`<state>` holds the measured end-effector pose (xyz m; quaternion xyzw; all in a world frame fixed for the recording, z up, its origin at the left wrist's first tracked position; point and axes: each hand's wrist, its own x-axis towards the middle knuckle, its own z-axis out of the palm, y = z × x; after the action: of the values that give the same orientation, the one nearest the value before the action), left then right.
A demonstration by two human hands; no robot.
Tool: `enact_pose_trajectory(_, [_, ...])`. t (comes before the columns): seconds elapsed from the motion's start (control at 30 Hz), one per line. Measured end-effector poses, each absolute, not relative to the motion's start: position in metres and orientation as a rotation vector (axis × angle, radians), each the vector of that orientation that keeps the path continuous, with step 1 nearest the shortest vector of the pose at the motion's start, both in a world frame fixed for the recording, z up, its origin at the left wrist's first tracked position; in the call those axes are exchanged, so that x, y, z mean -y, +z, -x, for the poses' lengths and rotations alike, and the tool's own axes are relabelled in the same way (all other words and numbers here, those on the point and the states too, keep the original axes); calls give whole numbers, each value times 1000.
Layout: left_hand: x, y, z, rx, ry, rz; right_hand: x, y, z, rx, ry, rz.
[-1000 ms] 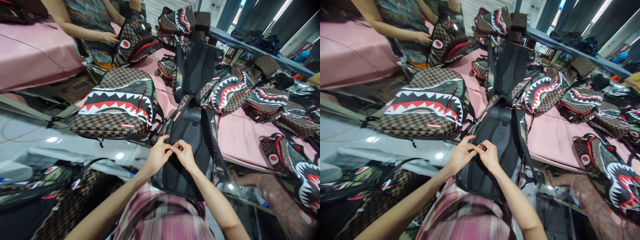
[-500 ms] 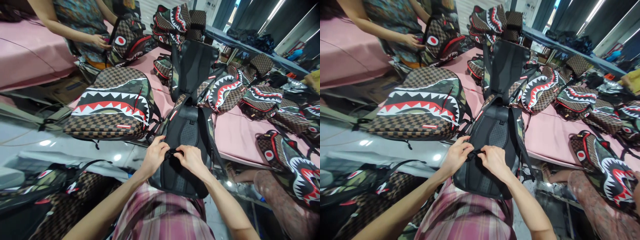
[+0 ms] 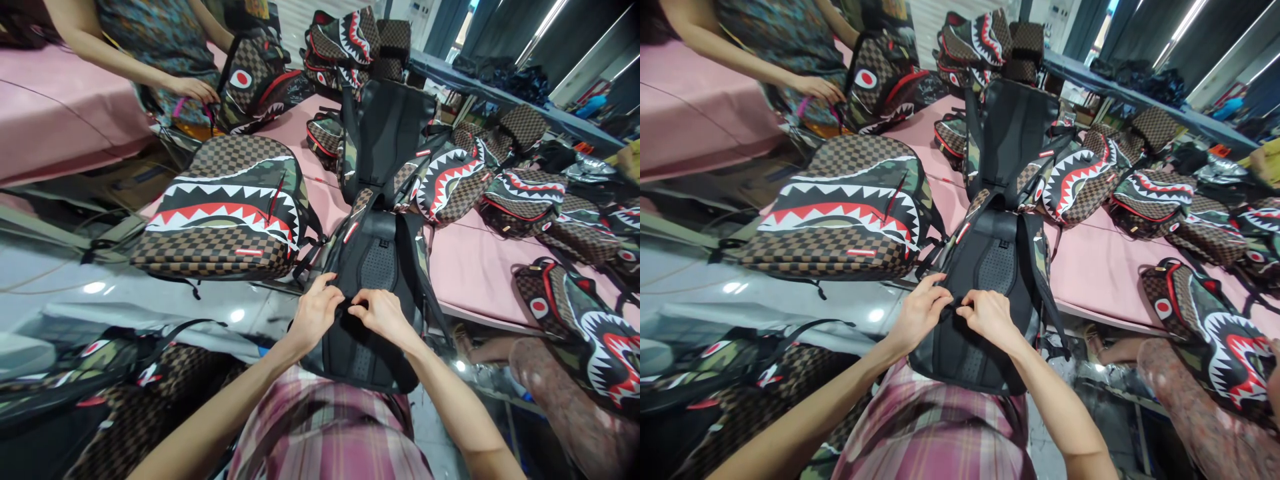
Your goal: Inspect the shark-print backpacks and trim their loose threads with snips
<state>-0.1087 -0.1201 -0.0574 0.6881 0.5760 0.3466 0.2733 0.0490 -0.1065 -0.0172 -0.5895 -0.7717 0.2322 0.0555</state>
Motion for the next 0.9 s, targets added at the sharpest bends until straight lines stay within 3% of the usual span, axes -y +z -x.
enact_pose_trajectory(0.27, [113,-56,152,-1478,808,-1847,112,-28,-77,2165,822,1789])
enact_pose_trajectory(0.47, [126,-69,170,-1751,924,-1676,121,-69,-112,1475,1116,1640])
enact_pose_trajectory(0.63, [125,-81,117,-1457,855,-1160,136,-71,-111,1266,1119,1527])
enact_pose_trajectory(0.9, [108,-71,149,-950,802,-690,154,-60,-125,1431,910,1690])
